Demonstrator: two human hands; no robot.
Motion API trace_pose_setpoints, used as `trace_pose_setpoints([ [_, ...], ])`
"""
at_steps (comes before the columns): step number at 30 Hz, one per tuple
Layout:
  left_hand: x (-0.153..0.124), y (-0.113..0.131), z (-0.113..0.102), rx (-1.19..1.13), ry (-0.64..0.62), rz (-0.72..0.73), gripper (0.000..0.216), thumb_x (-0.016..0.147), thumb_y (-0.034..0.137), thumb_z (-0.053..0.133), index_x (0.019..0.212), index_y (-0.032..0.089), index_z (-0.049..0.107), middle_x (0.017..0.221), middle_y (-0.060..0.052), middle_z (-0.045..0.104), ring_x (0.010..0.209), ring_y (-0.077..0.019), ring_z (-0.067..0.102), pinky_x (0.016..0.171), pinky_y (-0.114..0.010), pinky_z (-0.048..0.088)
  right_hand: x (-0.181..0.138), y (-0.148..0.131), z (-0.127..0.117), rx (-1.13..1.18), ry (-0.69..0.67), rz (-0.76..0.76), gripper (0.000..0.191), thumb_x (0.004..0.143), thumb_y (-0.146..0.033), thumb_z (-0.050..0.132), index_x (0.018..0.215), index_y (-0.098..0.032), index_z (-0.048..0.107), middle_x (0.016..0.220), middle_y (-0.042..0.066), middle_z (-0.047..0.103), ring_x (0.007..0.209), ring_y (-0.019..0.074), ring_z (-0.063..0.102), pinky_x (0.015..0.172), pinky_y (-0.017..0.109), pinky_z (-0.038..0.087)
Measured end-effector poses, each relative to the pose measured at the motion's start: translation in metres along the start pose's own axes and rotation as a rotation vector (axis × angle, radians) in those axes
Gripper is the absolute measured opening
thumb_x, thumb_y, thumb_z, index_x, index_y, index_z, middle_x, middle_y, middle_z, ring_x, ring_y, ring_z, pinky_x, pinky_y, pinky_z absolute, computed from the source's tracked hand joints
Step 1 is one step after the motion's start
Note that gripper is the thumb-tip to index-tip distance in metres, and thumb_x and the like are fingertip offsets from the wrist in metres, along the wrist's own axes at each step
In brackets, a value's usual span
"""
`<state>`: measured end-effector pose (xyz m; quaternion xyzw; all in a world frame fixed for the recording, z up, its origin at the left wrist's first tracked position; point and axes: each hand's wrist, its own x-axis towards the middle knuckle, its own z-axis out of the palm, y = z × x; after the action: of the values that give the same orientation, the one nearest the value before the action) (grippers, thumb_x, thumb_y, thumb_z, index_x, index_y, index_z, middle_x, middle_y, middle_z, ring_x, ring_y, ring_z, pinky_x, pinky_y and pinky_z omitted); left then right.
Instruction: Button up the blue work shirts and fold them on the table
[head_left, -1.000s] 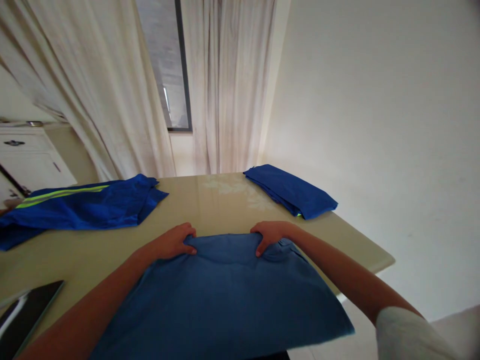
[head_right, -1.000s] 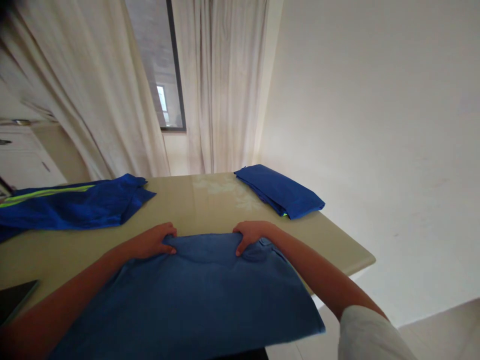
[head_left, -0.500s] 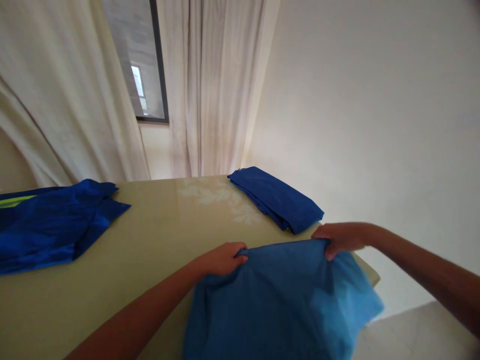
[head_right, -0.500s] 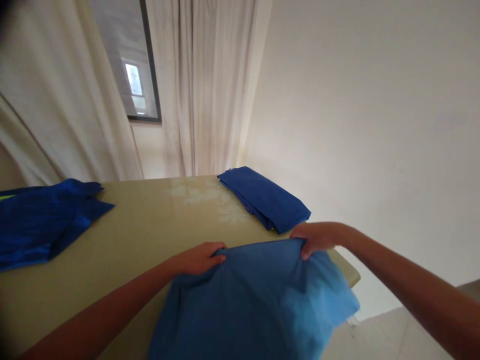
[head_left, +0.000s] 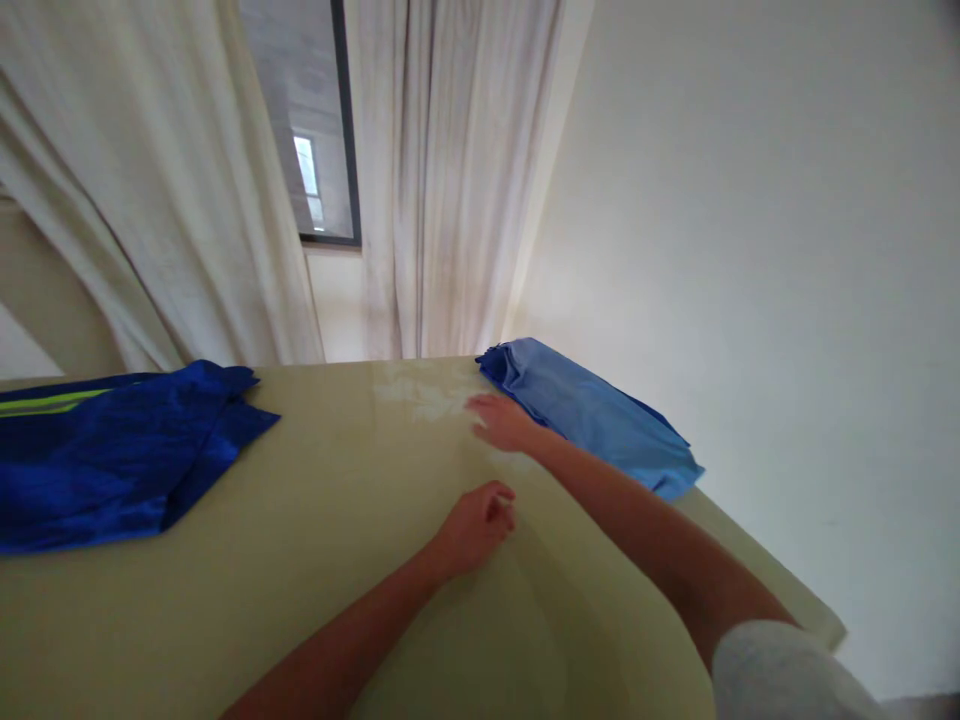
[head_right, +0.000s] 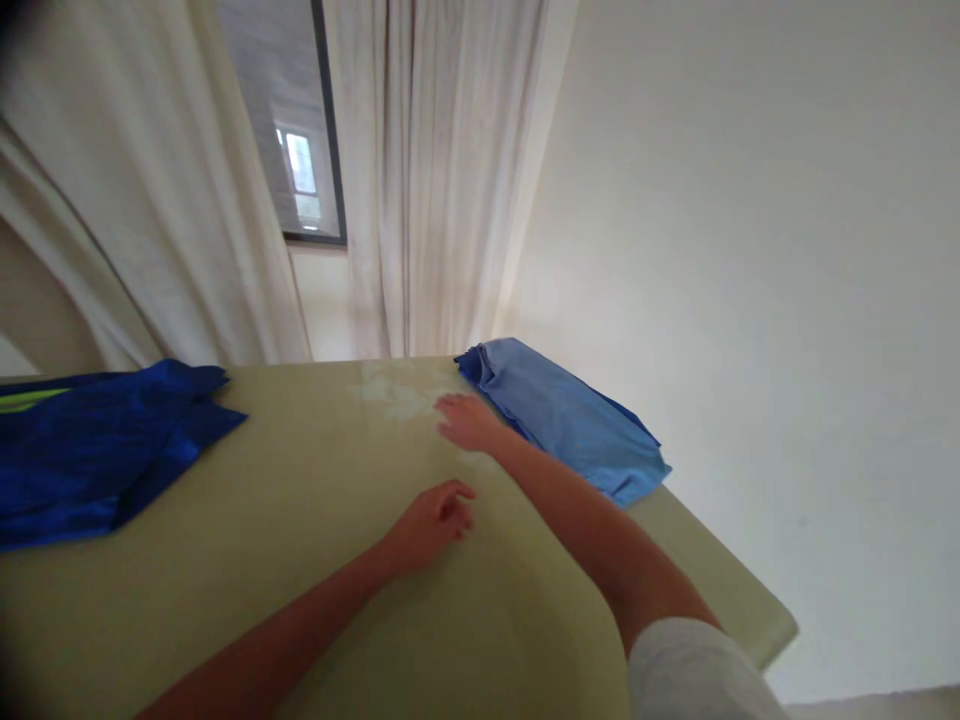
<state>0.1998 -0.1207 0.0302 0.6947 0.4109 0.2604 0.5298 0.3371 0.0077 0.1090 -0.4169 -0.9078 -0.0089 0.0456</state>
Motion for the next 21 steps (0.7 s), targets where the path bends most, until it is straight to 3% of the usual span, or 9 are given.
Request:
trace_pose_setpoints([
  [2,-0.04,-0.023,-0.067,0.314,0.184,-0.03,0.032,0.092,0.04,0.05,0.112,0.022,0.068,0.096,-0.011,0.073,0.091,-0.0259,0.068,0.091,-0.042,0.05,-0.007,-0.036,0.054,0.104,-0.047,0.051,0.055,0.102,-0.043,0.053,0.15,-0.017,0.052,0.157,0.015,0.051,0.145,0.0311,0.048,0.119,0.048,0.038],
  [4,-0.078,-0.043,-0.136,0.541,0.453,-0.123,0.037,0.093,0.036,0.046,0.117,0.019,0.068,0.117,-0.016,0.071,0.109,-0.031,0.066,0.102,-0.047,0.047,-0.015,-0.057,0.083,0.181,0.034,0.122,0.057,0.106,-0.045,0.042,0.155,-0.016,0.047,0.162,0.016,0.043,0.151,0.0306,0.039,0.124,0.05,0.03],
  [6,-0.11,-0.061,-0.194,0.789,0.783,-0.24,0.049,0.092,0.036,0.047,0.135,0.016,0.061,0.142,-0.021,0.06,0.135,-0.0395,0.051,0.113,-0.058,0.036,-0.021,-0.063,0.092,0.232,0.077,0.145,0.057,0.106,-0.045,0.04,0.155,-0.016,0.048,0.163,0.016,0.042,0.151,0.0306,0.039,0.126,0.051,0.028],
  [8,-0.134,-0.076,-0.232,0.919,1.023,-0.427,0.061,0.094,0.042,0.048,0.149,0.015,0.051,0.16,-0.024,0.042,0.149,-0.0449,0.034,0.117,-0.066,0.027,-0.022,-0.058,0.091,0.259,0.099,0.148,0.057,0.104,-0.046,0.042,0.153,-0.017,0.051,0.162,0.015,0.044,0.149,0.0315,0.042,0.125,0.051,0.029],
  [10,-0.147,-0.085,-0.249,0.946,1.05,-0.611,0.065,0.097,0.048,0.044,0.151,0.014,0.049,0.164,-0.027,0.035,0.151,-0.0473,0.029,0.116,-0.068,0.026,-0.021,-0.051,0.09,0.282,0.119,0.147,0.056,0.103,-0.047,0.044,0.151,-0.018,0.055,0.16,0.015,0.047,0.148,0.0322,0.044,0.125,0.053,0.03],
  [12,-0.15,-0.089,-0.251,0.973,0.964,-0.69,0.062,0.1,0.047,0.038,0.15,0.013,0.052,0.162,-0.027,0.038,0.15,-0.0464,0.033,0.116,-0.067,0.027,-0.019,-0.047,0.091,0.299,0.135,0.145,0.057,0.102,-0.049,0.045,0.149,-0.02,0.056,0.159,0.013,0.049,0.147,0.0323,0.045,0.124,0.053,0.031],
  [21,-0.145,-0.09,-0.244,1.077,0.923,-0.65,0.058,0.102,0.04,0.034,0.15,0.016,0.053,0.161,-0.021,0.044,0.148,-0.0395,0.039,0.116,-0.062,0.031,-0.021,-0.048,0.096,0.306,0.178,0.144,0.055,0.102,-0.05,0.046,0.148,-0.022,0.058,0.157,0.012,0.051,0.145,0.0319,0.048,0.124,0.053,0.033],
])
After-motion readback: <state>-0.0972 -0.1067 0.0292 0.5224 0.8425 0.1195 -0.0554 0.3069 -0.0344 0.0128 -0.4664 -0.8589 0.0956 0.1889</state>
